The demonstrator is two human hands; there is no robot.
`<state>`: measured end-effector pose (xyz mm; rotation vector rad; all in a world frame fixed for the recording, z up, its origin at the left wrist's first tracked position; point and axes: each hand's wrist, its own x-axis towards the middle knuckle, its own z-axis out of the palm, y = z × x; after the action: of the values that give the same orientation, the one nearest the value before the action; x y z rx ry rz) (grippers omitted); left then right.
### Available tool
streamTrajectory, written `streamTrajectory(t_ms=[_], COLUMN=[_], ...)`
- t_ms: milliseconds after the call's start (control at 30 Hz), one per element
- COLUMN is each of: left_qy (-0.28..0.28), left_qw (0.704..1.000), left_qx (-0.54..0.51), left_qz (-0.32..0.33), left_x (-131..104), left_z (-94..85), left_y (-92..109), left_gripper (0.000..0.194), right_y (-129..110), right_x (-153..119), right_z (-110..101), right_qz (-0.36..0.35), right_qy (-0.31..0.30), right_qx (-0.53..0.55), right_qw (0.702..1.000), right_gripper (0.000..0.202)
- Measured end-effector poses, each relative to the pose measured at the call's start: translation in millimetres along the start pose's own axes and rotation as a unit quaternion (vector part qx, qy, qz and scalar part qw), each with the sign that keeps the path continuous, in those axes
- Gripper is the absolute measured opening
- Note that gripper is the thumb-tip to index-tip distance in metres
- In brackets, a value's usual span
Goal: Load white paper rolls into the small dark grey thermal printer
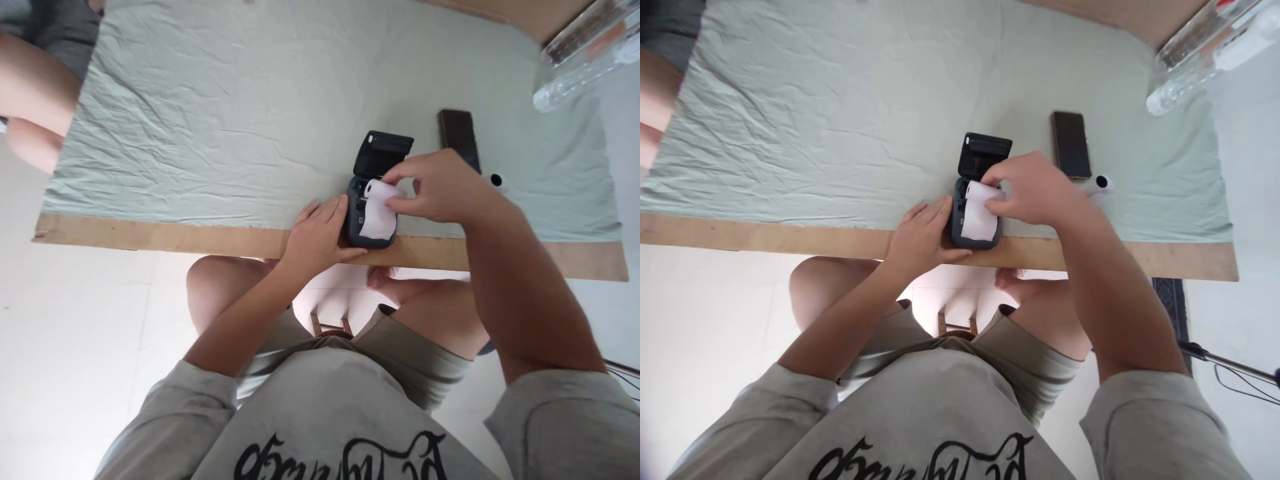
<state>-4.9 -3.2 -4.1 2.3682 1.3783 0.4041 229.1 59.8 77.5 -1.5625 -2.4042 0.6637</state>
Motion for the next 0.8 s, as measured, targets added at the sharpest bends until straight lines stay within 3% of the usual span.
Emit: streamTrajectory(t_ms=[100, 167, 200, 267, 333, 433, 533, 633, 800], left_qy=[0.001, -0.001, -0.001, 0.001, 0.003, 0.000, -0.007, -0.012, -0.013], left_qw=[1.000, 1.000, 1.000, 1.000, 1.000, 1.000, 1.000, 1.000, 1.000], left_qx=[-0.002, -0.006, -0.008, -0.008, -0.003, 0.002, 0.007, 0.014, 0.017], left_qz=[-0.003, -0.004, -0.003, 0.000, -0.002, -0.003, -0.004, -0.006, -0.003], left_x=[0, 0, 0, 0, 0, 1, 2, 3, 4], left_z=[0.2, 0.1, 0.2, 0.8, 1.4, 1.5, 0.3, -0.8, 0.0], left_y=[0, 0, 0, 0, 0, 0, 0, 0, -1], left_gripper=[0.102, 0.101, 0.100, 0.101, 0.101, 0.100, 0.100, 0.100, 0.098], right_y=[16, 34, 43, 60, 71, 76, 76, 81, 89], right_x=[-25, -37, -40, -43, -42, -39, -40, -40, -32], right_z=[-1, 12, 21, 42, 60, 73, 70, 64, 66], right_qz=[0.070, 0.114, 0.136, 0.167, 0.205, 0.253, 0.266, 0.235, 0.168], right_qy=[0.115, 0.249, 0.268, 0.300, 0.349, 0.387, 0.353, 0.320, 0.303], right_qx=[0.202, 0.366, 0.418, 0.477, 0.457, 0.375, 0.272, 0.132, 0.028], right_qw=[0.970, 0.889, 0.857, 0.809, 0.792, 0.803, 0.855, 0.909, 0.938], right_gripper=[0.028, 0.030, 0.030, 0.034, 0.042, 0.048, 0.043, 0.041, 0.024])
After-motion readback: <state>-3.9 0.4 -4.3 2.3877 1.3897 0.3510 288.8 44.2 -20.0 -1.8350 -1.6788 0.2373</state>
